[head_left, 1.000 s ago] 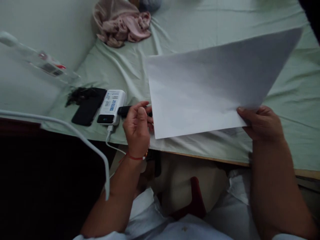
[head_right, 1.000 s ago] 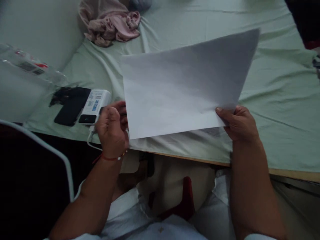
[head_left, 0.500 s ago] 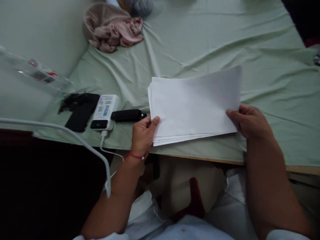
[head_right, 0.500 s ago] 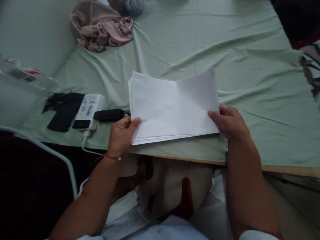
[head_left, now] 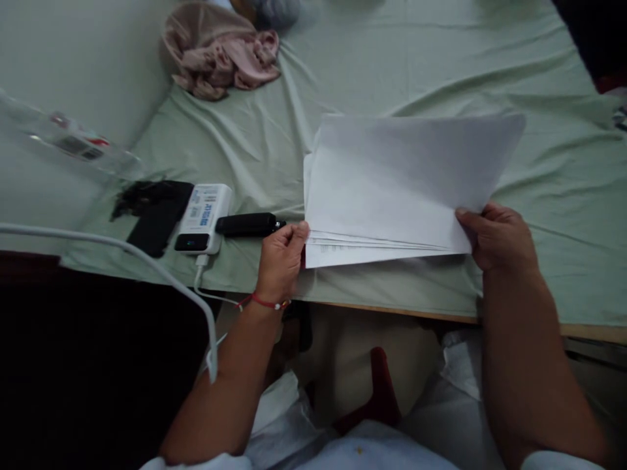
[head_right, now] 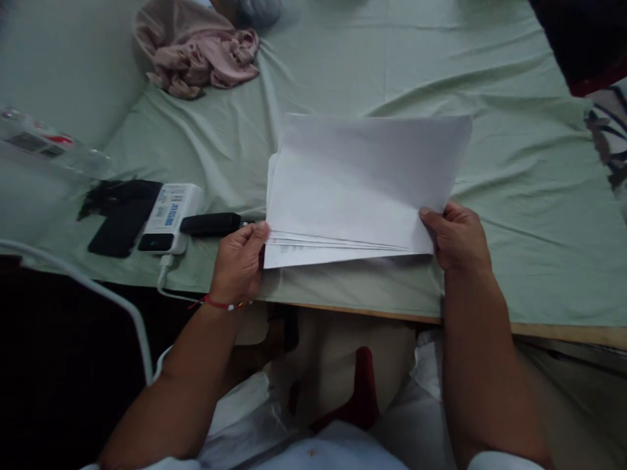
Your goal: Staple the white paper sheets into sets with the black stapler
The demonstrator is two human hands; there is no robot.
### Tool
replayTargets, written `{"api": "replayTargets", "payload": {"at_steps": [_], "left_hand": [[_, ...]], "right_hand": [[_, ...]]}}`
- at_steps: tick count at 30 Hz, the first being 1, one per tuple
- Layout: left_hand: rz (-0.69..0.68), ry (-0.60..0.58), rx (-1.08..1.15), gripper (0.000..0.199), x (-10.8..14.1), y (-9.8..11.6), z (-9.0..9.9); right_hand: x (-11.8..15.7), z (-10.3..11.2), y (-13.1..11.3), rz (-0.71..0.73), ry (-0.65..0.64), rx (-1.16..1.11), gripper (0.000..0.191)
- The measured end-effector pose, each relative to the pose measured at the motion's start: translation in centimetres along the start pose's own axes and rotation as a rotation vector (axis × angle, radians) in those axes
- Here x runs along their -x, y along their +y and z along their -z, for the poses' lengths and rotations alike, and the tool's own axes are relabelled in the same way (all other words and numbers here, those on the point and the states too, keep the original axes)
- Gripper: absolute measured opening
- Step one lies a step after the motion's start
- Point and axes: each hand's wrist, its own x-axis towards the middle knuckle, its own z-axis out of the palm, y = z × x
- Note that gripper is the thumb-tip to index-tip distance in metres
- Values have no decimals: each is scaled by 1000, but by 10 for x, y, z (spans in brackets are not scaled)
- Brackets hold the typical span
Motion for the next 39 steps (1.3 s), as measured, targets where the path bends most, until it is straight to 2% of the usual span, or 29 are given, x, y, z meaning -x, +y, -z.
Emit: {"api": "replayTargets", "payload": {"at_steps": [4, 11, 15, 18, 23, 28, 32, 35, 39], "left_hand": [[20, -43, 34, 51, 1, 3, -1], [19, 12, -36, 59, 2, 3, -1], [52, -71, 45, 57, 3, 6, -4], [54, -134, -27, 54, 4, 8, -4], [-5, -54, -101, 59, 4, 5, -1], [54, -49, -18, 59, 3, 2, -2], [101, -46, 149, 59, 3, 4, -5], [142, -59, 273, 63, 2, 8, -6], [168, -24, 272, 53, 3, 10, -5]], "right_hand": [[1, 1, -1, -38, -6, -8, 23], [3, -2, -3, -40, 4, 21, 23], [0, -1, -2, 2, 47, 1, 24], [-1, -1, -1, 40, 86, 17, 21], [1, -3, -1, 22, 51, 1, 24], [0, -2, 0, 4, 39, 6, 24], [-2, 2, 0, -23, 18, -12, 23], [-2, 3, 0, -79, -6, 7, 27], [1, 4, -1, -179, -101, 70, 30]]}}
